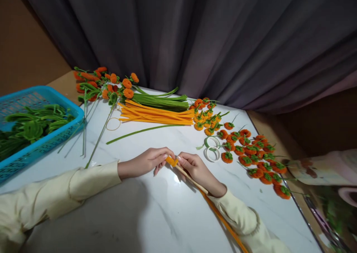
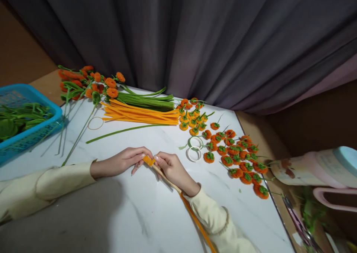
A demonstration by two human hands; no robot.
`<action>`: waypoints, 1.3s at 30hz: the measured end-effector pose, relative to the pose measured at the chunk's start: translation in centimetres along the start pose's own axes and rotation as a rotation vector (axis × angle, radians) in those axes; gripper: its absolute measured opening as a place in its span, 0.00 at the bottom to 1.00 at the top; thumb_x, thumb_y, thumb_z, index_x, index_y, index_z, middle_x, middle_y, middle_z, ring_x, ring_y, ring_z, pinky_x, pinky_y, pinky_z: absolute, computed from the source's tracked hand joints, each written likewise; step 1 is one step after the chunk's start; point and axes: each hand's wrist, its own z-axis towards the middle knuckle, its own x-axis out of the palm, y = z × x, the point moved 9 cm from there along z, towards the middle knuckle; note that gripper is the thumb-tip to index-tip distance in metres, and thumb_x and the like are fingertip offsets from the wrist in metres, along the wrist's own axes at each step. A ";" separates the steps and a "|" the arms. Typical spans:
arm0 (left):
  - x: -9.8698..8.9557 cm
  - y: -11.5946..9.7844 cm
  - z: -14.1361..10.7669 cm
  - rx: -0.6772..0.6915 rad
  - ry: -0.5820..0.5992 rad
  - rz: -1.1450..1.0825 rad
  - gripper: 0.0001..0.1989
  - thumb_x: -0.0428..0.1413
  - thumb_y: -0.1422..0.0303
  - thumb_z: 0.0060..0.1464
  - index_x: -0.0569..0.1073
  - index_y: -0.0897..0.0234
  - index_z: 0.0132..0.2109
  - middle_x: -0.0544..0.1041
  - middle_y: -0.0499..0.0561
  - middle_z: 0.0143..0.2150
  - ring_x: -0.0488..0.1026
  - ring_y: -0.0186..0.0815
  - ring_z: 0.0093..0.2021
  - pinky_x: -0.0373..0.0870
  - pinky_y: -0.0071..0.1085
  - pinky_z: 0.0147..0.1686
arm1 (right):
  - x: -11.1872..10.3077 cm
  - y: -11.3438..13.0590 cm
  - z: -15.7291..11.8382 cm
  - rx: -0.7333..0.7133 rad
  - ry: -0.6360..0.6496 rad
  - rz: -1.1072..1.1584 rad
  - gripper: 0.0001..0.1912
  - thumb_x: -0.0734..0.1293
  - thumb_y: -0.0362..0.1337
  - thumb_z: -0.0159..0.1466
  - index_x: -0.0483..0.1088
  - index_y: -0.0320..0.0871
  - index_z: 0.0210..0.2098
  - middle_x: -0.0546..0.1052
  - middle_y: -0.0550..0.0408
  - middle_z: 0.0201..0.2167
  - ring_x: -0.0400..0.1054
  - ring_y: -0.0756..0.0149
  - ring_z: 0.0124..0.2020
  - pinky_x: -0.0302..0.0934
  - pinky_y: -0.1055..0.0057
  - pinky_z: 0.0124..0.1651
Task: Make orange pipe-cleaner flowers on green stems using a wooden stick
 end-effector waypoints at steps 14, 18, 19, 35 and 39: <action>-0.5 -0.4 -0.2 0.038 -0.108 0.034 0.20 0.45 0.53 0.60 0.67 0.68 0.42 0.67 0.46 0.23 0.64 0.28 0.21 0.62 0.24 0.22 | 1.2 -0.2 -0.1 0.115 0.199 0.236 0.17 0.62 0.47 0.62 0.65 0.39 0.26 0.60 0.64 0.11 0.45 0.78 0.12 0.36 0.77 0.16; -0.3 -0.6 -0.2 0.051 -0.082 0.023 0.20 0.45 0.54 0.60 0.68 0.68 0.42 0.62 0.43 0.22 0.59 0.27 0.21 0.60 0.23 0.21 | 1.1 -0.3 0.1 0.087 0.171 0.159 0.17 0.62 0.47 0.61 0.68 0.37 0.28 0.60 0.65 0.12 0.46 0.78 0.12 0.38 0.77 0.16; -0.2 -0.7 -0.3 0.054 -0.076 0.018 0.20 0.45 0.54 0.60 0.67 0.68 0.43 0.61 0.42 0.22 0.58 0.27 0.21 0.59 0.23 0.21 | 1.0 -0.3 0.1 0.075 0.158 0.155 0.18 0.61 0.47 0.62 0.68 0.37 0.28 0.60 0.65 0.11 0.46 0.78 0.12 0.38 0.77 0.17; 0.2 -3.3 -0.7 0.151 -0.128 0.361 0.10 0.50 0.64 0.57 0.70 0.66 0.34 0.72 0.47 0.29 0.64 0.29 0.29 0.59 0.24 0.30 | 1.4 0.6 -0.4 0.004 0.142 0.107 0.21 0.64 0.53 0.58 0.62 0.40 0.24 0.61 0.64 0.14 0.47 0.77 0.15 0.39 0.77 0.19; 0.1 -3.1 -0.9 0.149 -0.158 0.295 0.08 0.50 0.65 0.55 0.68 0.66 0.32 0.68 0.45 0.26 0.61 0.29 0.26 0.57 0.24 0.28 | 1.4 0.8 -0.4 -0.010 0.128 0.067 0.23 0.63 0.55 0.58 0.62 0.40 0.23 0.61 0.63 0.15 0.50 0.76 0.17 0.41 0.77 0.20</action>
